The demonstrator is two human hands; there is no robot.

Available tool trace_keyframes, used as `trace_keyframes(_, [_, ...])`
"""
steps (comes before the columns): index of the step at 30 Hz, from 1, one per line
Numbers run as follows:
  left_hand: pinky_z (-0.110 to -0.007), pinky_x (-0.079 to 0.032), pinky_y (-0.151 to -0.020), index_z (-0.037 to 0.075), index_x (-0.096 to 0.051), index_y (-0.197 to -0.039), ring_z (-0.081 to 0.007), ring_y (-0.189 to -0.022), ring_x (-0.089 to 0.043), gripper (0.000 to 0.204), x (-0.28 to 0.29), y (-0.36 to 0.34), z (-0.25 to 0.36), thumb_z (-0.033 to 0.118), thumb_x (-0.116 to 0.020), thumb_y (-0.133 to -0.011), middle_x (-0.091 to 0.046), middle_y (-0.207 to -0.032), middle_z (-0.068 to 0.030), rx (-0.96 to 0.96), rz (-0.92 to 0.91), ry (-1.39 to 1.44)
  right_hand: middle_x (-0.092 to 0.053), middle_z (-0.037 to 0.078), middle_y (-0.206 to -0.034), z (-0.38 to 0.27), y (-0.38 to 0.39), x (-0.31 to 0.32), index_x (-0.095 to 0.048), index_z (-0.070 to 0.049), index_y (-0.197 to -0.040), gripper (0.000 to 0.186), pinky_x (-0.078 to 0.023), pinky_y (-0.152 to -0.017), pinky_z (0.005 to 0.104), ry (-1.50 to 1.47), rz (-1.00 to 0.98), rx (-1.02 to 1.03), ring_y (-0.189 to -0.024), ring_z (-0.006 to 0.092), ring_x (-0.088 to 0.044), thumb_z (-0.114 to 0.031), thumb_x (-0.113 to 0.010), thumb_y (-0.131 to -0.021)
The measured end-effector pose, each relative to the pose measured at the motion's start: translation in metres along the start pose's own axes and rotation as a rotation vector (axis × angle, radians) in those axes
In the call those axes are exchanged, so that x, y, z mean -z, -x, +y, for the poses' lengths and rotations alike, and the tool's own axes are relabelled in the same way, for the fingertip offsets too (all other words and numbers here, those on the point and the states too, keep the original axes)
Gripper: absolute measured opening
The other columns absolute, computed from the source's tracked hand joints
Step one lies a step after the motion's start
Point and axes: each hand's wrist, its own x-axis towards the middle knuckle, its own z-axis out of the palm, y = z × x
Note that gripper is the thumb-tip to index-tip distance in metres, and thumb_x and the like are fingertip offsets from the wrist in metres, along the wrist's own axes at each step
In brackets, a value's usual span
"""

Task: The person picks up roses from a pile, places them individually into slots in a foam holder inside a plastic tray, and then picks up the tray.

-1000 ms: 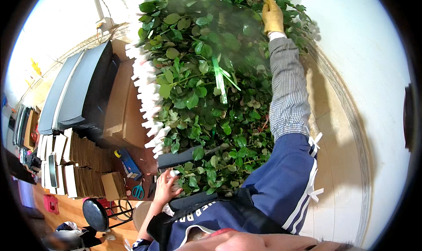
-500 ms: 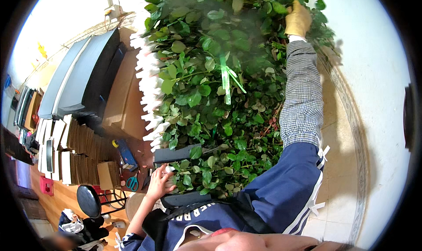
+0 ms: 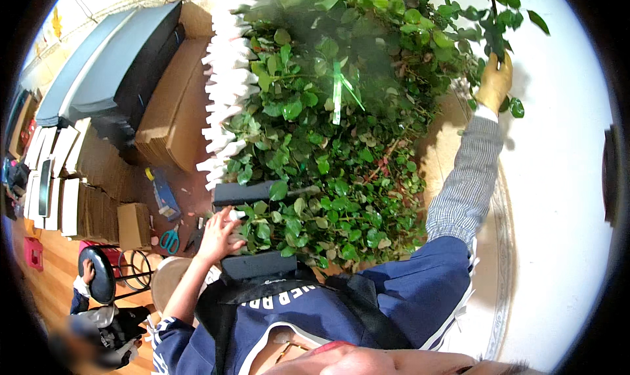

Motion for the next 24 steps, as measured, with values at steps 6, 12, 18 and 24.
trace_keyframes(6, [-0.053, -0.034, -0.114, 0.015, -0.063, -0.127, -0.0417, -0.136, -0.040, 0.064, -0.003, -0.001, -0.002, 0.034, -0.084, -0.070, -0.038, -0.151, -0.0207, 0.004, 0.044, 0.031, -0.063, 0.015, -0.135, -0.029, 0.101, 0.093, -0.053, -0.008, -0.142, 0.048, -0.056, -0.084, 0.0383, 0.016, -0.566, -0.188, -0.095, 0.0221, -0.068, -0.006, -0.056, -0.095])
trace_keyframes(12, [-0.052, -0.034, -0.113, 0.016, -0.062, -0.127, -0.0396, -0.138, -0.040, 0.063, -0.006, -0.005, -0.007, 0.034, -0.083, -0.071, -0.039, -0.151, -0.0192, -0.031, 0.073, 0.074, -0.050, 0.013, -0.150, 0.020, 0.223, 0.100, -0.054, -0.010, -0.140, 0.056, -0.040, -0.117, 0.0424, -0.016, -1.045, -0.122, -0.140, 0.0295, -0.044, 0.010, -0.052, -0.088])
trace_keyframes(18, [-0.050, -0.035, -0.110, 0.016, -0.061, -0.127, -0.0368, -0.131, -0.044, 0.062, 0.000, -0.001, -0.003, 0.033, -0.082, -0.072, -0.043, -0.146, -0.0172, 0.003, 0.042, 0.087, -0.062, 0.016, -0.130, 0.004, 0.266, 0.124, -0.064, -0.004, -0.124, 0.032, -0.045, -0.110, 0.0472, -0.084, -0.749, 0.020, -0.127, 0.0300, -0.054, -0.003, -0.063, -0.092])
trace_keyframes(24, [-0.051, -0.035, -0.111, 0.015, -0.061, -0.124, -0.0371, -0.134, -0.042, 0.062, -0.010, -0.010, -0.008, 0.031, -0.084, -0.068, -0.040, -0.149, -0.0162, -0.031, 0.039, 0.060, -0.066, 0.020, -0.114, 0.001, 0.321, 0.044, -0.065, -0.001, -0.113, 0.048, -0.043, -0.110, 0.0438, 0.302, -0.821, 0.214, -0.115, 0.0349, -0.061, -0.006, -0.085, -0.070])
